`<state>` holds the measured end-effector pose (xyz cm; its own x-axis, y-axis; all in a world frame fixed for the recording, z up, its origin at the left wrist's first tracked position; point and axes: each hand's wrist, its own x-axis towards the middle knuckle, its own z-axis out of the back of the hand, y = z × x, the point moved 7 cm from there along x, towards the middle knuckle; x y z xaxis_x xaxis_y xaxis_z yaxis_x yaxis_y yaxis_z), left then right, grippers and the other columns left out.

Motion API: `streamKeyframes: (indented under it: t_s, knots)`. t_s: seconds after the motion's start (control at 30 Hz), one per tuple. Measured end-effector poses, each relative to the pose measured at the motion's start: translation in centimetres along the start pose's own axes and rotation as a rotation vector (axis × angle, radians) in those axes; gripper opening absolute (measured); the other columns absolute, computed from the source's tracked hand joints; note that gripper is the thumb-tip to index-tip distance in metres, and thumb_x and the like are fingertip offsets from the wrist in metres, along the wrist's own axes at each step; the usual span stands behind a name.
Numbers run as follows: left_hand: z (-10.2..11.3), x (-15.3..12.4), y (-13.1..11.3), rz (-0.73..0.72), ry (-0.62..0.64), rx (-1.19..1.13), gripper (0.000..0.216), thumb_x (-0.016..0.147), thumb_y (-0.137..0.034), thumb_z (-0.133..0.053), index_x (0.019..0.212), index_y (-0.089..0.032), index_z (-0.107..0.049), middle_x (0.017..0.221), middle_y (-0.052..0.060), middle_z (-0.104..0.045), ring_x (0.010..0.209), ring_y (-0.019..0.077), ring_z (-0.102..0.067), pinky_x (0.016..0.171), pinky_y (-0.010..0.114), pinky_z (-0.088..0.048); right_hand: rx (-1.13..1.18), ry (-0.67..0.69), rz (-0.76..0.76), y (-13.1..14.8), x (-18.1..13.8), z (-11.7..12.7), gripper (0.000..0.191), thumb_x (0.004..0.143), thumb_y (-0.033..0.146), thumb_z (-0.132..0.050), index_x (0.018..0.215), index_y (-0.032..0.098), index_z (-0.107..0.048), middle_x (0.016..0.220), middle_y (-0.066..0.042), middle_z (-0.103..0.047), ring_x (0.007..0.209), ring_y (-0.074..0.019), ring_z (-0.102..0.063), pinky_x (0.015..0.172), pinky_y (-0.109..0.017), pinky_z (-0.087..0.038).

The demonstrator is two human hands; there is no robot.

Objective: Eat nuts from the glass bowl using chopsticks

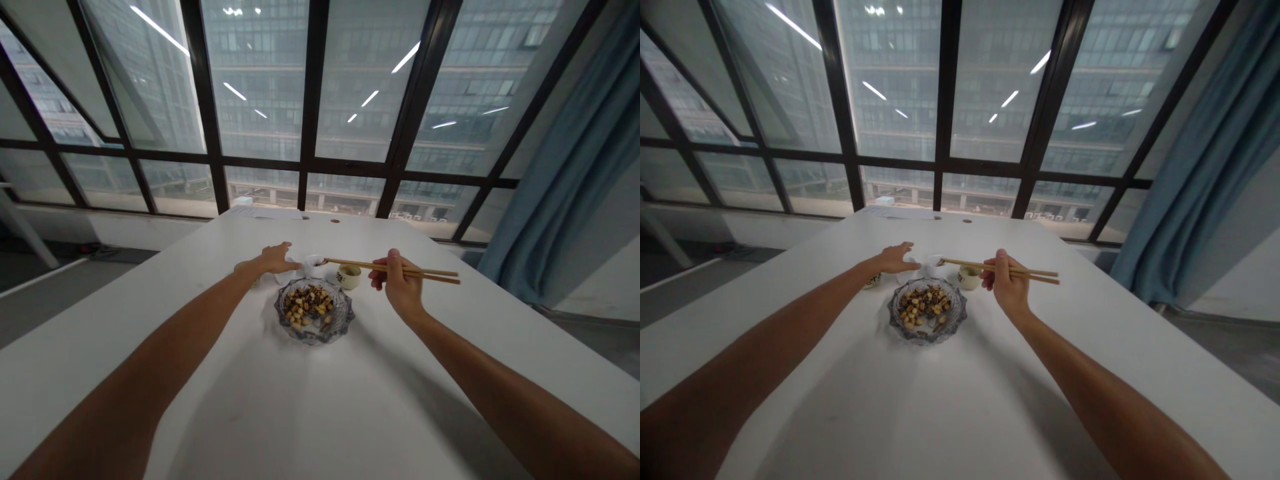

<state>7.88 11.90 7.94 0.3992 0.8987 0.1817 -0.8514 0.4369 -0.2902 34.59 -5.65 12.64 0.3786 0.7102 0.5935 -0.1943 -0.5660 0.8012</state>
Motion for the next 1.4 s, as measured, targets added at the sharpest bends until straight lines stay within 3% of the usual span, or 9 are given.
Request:
streamKeyframes:
  t_s: [0.17, 0.27, 0.43, 0.57, 0.73, 0.93, 1.07, 1.23, 1.4]
  knots:
    - [-2.0, 1.6, -5.0, -0.083, -0.004, 0.023, 0.080, 0.080, -0.055, -0.068, 0.146, -0.018, -0.040, 0.143, 0.019, -0.059, 0.136, 0.0356, -0.052, 0.117, 0.055, -0.027, -0.014, -0.051, -0.014, -1.1, 1.0, 0.5, 0.060, 0.083, 0.075, -0.057, 0.070, 0.017, -0.064, 0.049, -0.003, -0.064, 0.035, -0.0122, -0.054, 0.032, -0.023, -0.040]
    - [-2.6, 1.6, -6.7, -0.144, 0.008, 0.006, 0.079, 0.079, -0.044, -0.072, 0.146, -0.018, -0.039, 0.137, 0.016, -0.064, 0.133, 0.0324, -0.055, 0.118, 0.052, -0.028, -0.049, -0.032, 0.013, -1.5, 1.1, 0.6, 0.060, 0.084, 0.075, -0.056, 0.072, 0.017, -0.065, 0.050, -0.002, -0.064, 0.036, -0.0121, -0.054, 0.033, -0.022, -0.040]
    - [-1.3, 0.5, -8.2, -0.359, -0.118, 0.060, 0.084, 0.069, -0.035, -0.080, 0.144, -0.020, -0.043, 0.132, 0.013, -0.066, 0.125, 0.0321, -0.059, 0.114, 0.046, -0.035, -0.187, 0.079, 0.098, -1.8, 0.7, -0.4, 0.058, 0.090, 0.070, -0.052, 0.076, 0.017, -0.069, 0.055, -0.003, -0.066, 0.041, -0.0123, -0.058, 0.038, -0.023, -0.044]
    - [-1.1, 0.1, -8.0, -0.377, -0.135, 0.039, 0.082, 0.070, -0.034, -0.080, 0.143, -0.017, -0.045, 0.130, 0.014, -0.066, 0.123, 0.0326, -0.060, 0.113, 0.046, -0.036, -0.252, 0.147, 0.133, -2.5, 0.8, -1.8, 0.057, 0.092, 0.069, -0.050, 0.075, 0.018, -0.069, 0.057, -0.003, -0.068, 0.044, -0.0130, -0.060, 0.042, -0.024, -0.047]
    - [-1.5, 0.3, -7.5, -0.332, -0.087, 0.021, 0.082, 0.073, -0.039, -0.079, 0.143, -0.019, -0.041, 0.129, 0.013, -0.068, 0.127, 0.0313, -0.058, 0.115, 0.048, -0.031, -0.286, 0.340, 0.039, -3.9, 1.2, -4.0, 0.057, 0.083, 0.074, -0.059, 0.075, 0.018, -0.069, 0.065, -0.006, -0.072, 0.052, -0.0157, -0.065, 0.048, -0.026, -0.053]
    - [-1.9, 0.9, -6.4, -0.215, -0.001, 0.040, 0.073, 0.080, -0.047, -0.071, 0.141, -0.019, -0.041, 0.139, 0.016, -0.063, 0.133, 0.0305, -0.056, 0.113, 0.045, -0.034, -0.225, 0.266, -0.048, -0.1, 1.3, -2.4, 0.072, 0.080, 0.086, -0.046, 0.067, 0.017, -0.065, 0.049, -0.004, -0.063, 0.037, -0.0122, -0.053, 0.034, -0.023, -0.041]
    - [-1.9, 1.1, -5.8, -0.166, 0.022, 0.047, 0.071, 0.084, -0.053, -0.066, 0.141, -0.019, -0.041, 0.140, 0.016, -0.062, 0.133, 0.0307, -0.056, 0.113, 0.046, -0.034, -0.326, 0.641, -0.149, 2.7, -0.2, -3.7, 0.067, 0.078, 0.081, -0.058, 0.060, 0.016, -0.064, 0.042, -0.002, -0.059, 0.031, -0.0100, -0.048, 0.030, -0.021, -0.036]
    - [-0.4, -0.9, -4.8, -0.218, -0.116, 0.080, 0.056, 0.092, -0.055, -0.054, 0.134, -0.019, -0.051, 0.139, 0.013, -0.063, 0.132, 0.0295, -0.056, 0.120, 0.053, -0.023, -0.377, 0.880, -0.083, 3.4, -1.9, -5.1, 0.057, 0.085, 0.069, -0.060, 0.062, 0.017, -0.065, 0.047, -0.002, -0.062, 0.034, -0.0104, -0.053, 0.033, -0.020, -0.039]
    - [1.7, -4.1, -2.1, -0.244, -0.260, 0.112, 0.044, 0.095, -0.052, -0.051, 0.121, -0.019, -0.064, 0.127, 0.011, -0.070, 0.124, 0.0289, -0.061, 0.117, 0.051, -0.031, -0.341, 0.765, -0.076, 1.4, -1.7, -6.0, 0.060, 0.083, 0.074, -0.057, 0.064, 0.018, -0.063, 0.050, -0.003, -0.063, 0.038, -0.0121, -0.057, 0.035, -0.022, -0.043]
